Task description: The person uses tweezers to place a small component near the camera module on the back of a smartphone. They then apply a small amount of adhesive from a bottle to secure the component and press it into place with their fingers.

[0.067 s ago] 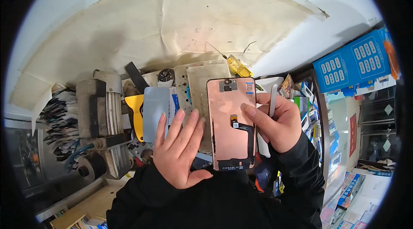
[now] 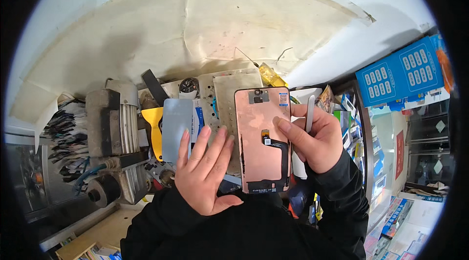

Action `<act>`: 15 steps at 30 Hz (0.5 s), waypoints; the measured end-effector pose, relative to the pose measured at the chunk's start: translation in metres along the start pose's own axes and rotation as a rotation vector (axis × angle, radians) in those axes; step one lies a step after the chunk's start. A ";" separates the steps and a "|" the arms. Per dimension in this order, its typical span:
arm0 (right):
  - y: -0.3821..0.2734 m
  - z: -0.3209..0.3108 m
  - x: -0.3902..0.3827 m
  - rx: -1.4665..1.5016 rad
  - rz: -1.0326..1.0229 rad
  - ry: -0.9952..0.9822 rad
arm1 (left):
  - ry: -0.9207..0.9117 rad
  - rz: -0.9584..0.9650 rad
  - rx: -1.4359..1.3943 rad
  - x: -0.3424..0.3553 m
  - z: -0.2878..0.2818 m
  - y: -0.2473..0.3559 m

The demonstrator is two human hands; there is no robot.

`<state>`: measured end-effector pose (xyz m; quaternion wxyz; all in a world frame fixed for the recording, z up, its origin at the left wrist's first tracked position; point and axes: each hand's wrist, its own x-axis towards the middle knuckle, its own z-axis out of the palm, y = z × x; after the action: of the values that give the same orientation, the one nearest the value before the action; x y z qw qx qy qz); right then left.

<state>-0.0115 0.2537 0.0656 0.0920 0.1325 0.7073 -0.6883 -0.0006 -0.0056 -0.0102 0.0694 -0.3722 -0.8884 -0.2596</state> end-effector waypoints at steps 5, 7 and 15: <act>-0.009 0.010 0.016 -0.044 0.021 -0.012 | 0.027 -0.057 -0.067 -0.007 0.008 -0.001; -0.011 0.012 0.018 -0.078 0.060 -0.008 | 0.153 -0.069 -0.126 -0.008 0.013 -0.002; -0.006 0.018 0.024 -0.094 0.048 -0.041 | 0.185 -0.039 -0.219 -0.005 0.014 -0.009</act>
<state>-0.0370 0.2371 0.0636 0.1291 0.1309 0.7334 -0.6544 -0.0028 -0.0069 -0.0272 0.1051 -0.3347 -0.8516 -0.3895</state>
